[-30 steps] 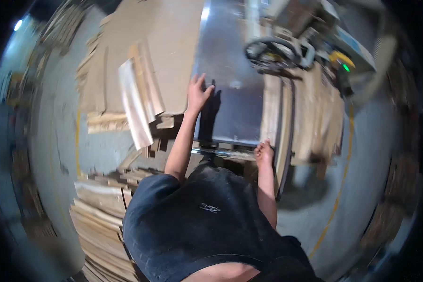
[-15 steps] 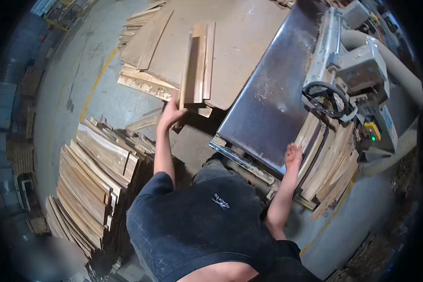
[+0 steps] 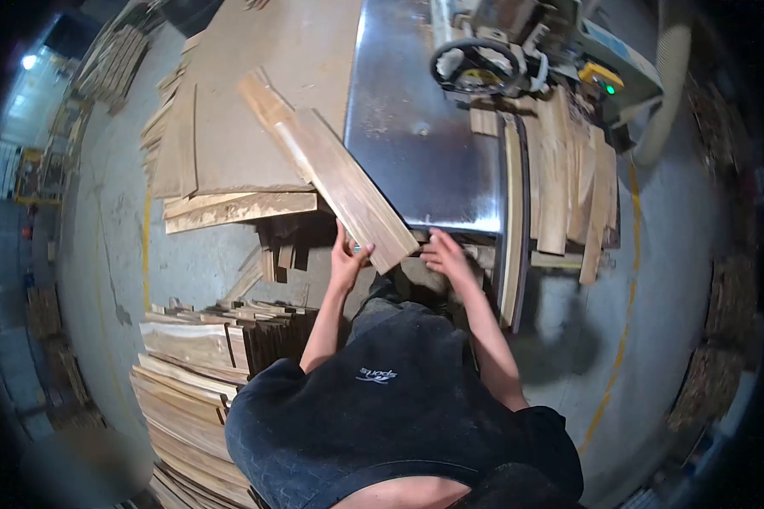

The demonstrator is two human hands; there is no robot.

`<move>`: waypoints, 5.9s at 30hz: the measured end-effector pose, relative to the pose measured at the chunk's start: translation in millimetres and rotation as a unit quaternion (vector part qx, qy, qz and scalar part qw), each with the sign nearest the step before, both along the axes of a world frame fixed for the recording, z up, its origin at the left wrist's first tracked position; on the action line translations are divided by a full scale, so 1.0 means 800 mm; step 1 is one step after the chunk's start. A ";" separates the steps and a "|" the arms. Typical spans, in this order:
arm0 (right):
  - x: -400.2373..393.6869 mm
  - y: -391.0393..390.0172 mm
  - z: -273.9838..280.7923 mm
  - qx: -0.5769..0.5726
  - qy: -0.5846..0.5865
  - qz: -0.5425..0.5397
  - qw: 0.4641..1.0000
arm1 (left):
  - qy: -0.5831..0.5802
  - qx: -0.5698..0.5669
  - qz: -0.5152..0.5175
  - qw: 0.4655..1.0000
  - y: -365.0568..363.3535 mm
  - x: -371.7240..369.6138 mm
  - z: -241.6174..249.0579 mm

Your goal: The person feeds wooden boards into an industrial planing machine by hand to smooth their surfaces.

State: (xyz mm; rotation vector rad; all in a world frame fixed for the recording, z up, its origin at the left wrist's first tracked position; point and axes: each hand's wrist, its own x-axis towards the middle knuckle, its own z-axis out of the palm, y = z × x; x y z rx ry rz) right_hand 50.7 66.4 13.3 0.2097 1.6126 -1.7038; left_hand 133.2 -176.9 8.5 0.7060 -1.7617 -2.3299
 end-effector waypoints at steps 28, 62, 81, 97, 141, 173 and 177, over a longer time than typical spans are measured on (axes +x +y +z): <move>-0.048 0.062 -0.054 -0.056 -0.249 -0.337 0.906 | 0.152 -0.279 -0.180 0.931 0.048 -0.309 -0.003; 0.040 0.024 -0.047 -0.002 0.157 0.052 0.986 | -0.060 -0.043 -0.176 0.982 0.051 0.010 0.000; 0.069 0.082 -0.041 -0.051 -0.147 -0.223 0.962 | -0.005 -0.442 -0.397 0.804 0.178 -0.188 -0.053; -0.033 0.091 0.084 0.421 0.412 -0.276 0.759 | -0.128 -0.450 -0.425 0.775 0.139 -0.345 0.003; 0.011 0.048 0.045 0.305 0.495 -0.141 0.801 | -0.066 -0.328 -0.171 0.927 0.071 -0.038 0.000; -0.014 -0.055 -0.004 0.014 -0.006 -0.053 0.998 | -0.089 -0.041 -0.289 0.952 0.049 -0.056 0.007; -0.019 -0.058 0.006 0.052 0.013 -0.044 0.998 | -0.084 -0.030 -0.292 0.952 0.048 -0.057 0.006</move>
